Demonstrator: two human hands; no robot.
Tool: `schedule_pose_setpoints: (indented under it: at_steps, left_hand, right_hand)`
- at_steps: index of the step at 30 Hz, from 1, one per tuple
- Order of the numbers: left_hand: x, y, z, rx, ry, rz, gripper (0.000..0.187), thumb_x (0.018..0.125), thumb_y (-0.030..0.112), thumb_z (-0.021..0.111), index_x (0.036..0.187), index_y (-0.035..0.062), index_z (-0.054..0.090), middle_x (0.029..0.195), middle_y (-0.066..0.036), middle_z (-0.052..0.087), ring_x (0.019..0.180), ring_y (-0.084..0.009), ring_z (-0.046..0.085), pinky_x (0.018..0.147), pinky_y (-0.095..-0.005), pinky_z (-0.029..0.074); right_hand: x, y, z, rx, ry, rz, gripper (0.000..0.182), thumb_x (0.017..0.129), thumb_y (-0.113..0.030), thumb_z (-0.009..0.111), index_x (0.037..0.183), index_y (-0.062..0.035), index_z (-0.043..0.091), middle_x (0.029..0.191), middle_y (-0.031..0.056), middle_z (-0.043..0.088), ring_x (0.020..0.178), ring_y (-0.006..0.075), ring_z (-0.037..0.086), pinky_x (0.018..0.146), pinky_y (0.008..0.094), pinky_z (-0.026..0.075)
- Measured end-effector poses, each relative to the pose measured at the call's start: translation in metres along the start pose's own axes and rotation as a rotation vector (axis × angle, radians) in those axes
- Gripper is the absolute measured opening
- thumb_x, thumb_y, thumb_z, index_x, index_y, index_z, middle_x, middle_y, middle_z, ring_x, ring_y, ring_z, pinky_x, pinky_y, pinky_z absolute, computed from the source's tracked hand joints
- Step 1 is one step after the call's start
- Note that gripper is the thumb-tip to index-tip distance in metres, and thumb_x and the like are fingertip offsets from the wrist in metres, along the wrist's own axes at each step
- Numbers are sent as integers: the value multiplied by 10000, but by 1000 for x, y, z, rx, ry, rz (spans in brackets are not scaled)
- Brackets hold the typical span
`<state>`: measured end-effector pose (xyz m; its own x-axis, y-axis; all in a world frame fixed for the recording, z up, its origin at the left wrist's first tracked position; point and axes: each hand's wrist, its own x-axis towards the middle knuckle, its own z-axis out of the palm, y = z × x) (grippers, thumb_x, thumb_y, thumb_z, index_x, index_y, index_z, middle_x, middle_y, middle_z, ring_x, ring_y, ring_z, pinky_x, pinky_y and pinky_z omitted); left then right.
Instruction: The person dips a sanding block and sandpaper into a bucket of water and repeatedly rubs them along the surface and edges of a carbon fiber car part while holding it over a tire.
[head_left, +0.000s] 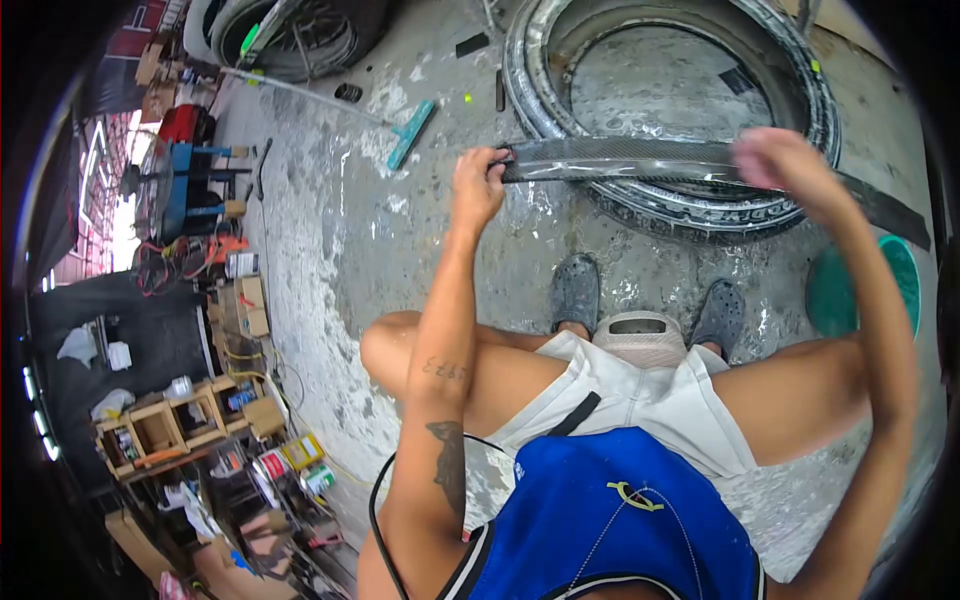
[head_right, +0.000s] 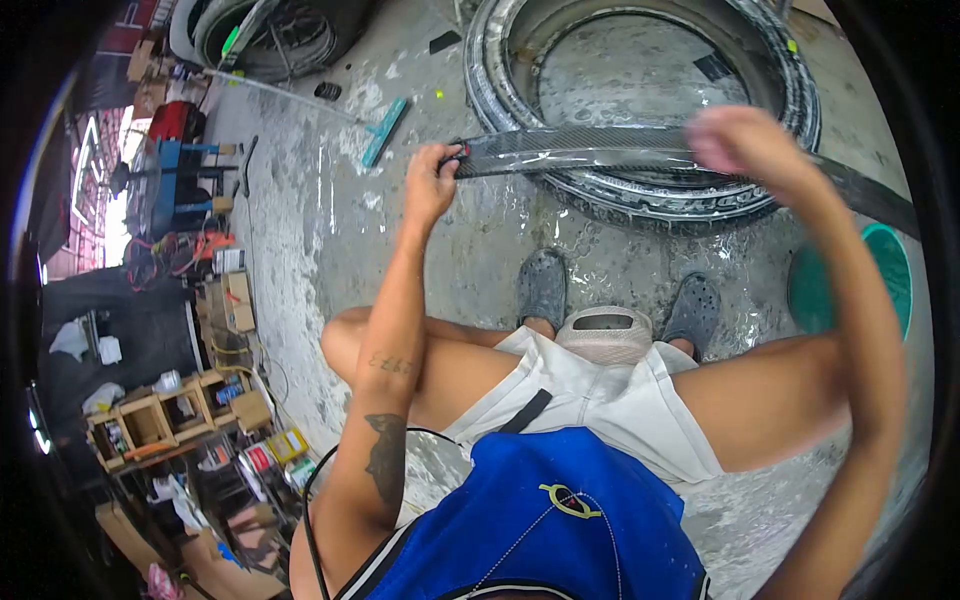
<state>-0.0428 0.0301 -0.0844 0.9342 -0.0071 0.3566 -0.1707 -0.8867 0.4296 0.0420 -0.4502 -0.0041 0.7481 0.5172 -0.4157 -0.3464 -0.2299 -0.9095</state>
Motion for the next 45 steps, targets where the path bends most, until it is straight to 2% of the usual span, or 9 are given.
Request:
schedule_pose_setpoints:
  at_steps: [5,8,16,19,21,26,32,36,45]
  left_hand:
    - [1,45,17,-17,29,74,227,805,62,743,1031,72,721,1018,-146,679,1005,-360,623,907,-434,487]
    - [4,65,22,-53,20,26,280,798,79,758,1076,88,729,1038,-141,682,1005,-355,623,905,-433,489]
    - [2,-51,-26,-118,-151,-79,278,797,58,765,1073,84,773,969,-114,709,931,-298,660,872,-393,511]
    - [-2,-54,-21,-282,-85,-461,204,815,69,738,1009,108,787,909,-117,674,912,-324,626,876,-427,490]
    - [-12,-37,-6,124,175,-264,179,831,74,725,996,106,787,893,-118,668,883,-320,622,859,-426,479]
    - [-9,-33,-17,255,101,-257,167,847,84,725,1001,104,789,917,-127,691,895,-308,649,844,-396,515]
    - [-6,-8,-5,101,115,-68,165,866,70,717,1010,111,787,1038,-129,728,1003,-296,646,929,-399,487]
    - [-8,17,10,126,140,-251,184,837,115,754,1014,144,798,1063,-101,735,1033,-297,636,948,-394,468]
    - [22,129,103,-273,205,102,120,739,-6,697,809,85,732,795,-101,693,830,-322,619,869,-452,432]
  right_hand:
    - [98,1,139,-412,5,-341,298,1035,-250,541,1163,-8,660,1018,99,689,935,212,655,884,368,526]
    - [99,21,118,-833,416,-582,351,1018,-292,519,1165,-8,663,1166,215,685,1106,406,622,987,470,469]
    - [78,63,49,-1203,682,-507,352,1028,-325,520,952,-17,673,932,165,671,918,373,633,803,486,479]
    - [74,71,46,-1182,710,-469,371,1038,-342,501,931,-29,670,892,145,667,908,345,627,784,470,468]
    - [72,60,51,-1210,716,-343,379,1046,-350,483,961,-38,680,903,147,671,933,338,632,819,466,475]
    - [77,67,49,-1156,707,-292,399,1047,-373,468,983,-45,686,948,164,681,963,356,638,846,465,484]
    - [80,75,42,-1086,767,-240,444,1032,-421,480,1004,-30,688,968,195,679,952,407,638,837,479,495]
    - [82,80,39,-1073,768,-249,440,1029,-433,485,1031,-44,691,999,192,681,956,404,641,835,478,497]
    - [78,76,42,-1101,798,-214,441,1023,-450,493,1106,-71,702,1070,178,696,1018,398,645,867,452,504]
